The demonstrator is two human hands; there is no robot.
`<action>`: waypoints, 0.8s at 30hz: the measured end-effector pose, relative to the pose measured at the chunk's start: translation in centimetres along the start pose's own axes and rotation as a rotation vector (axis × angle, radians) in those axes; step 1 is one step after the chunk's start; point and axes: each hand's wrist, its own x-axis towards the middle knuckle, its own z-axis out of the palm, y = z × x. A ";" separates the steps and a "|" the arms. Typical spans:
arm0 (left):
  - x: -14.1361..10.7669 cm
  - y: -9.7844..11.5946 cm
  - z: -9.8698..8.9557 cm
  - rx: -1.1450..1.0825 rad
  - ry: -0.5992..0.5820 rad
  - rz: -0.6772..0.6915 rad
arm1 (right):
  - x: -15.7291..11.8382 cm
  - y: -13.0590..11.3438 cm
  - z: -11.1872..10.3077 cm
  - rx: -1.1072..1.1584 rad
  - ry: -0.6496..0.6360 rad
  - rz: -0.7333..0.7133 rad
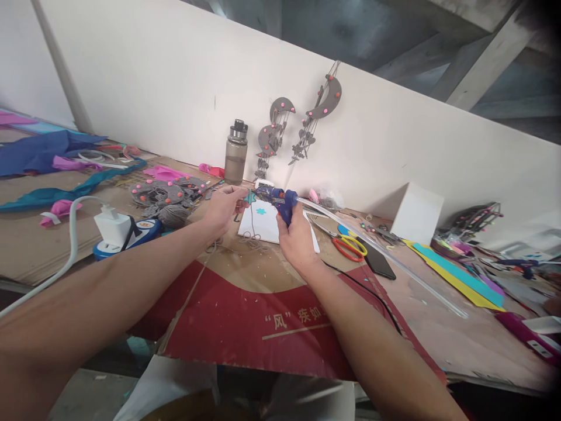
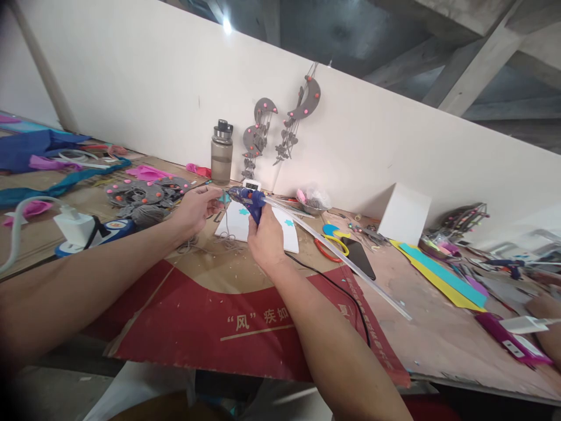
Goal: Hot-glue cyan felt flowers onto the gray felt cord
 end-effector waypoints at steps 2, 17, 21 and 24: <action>0.0 0.0 0.0 0.000 0.000 0.001 | 0.0 0.0 0.0 0.003 0.003 -0.005; 0.2 0.0 0.0 -0.012 0.005 0.004 | 0.0 0.0 0.1 -0.032 -0.005 0.005; 0.0 0.3 0.2 -0.014 0.011 -0.008 | 0.0 0.1 0.2 -0.042 -0.004 0.008; -0.1 0.4 0.2 -0.011 0.011 -0.007 | 0.0 0.0 0.1 -0.037 -0.007 0.013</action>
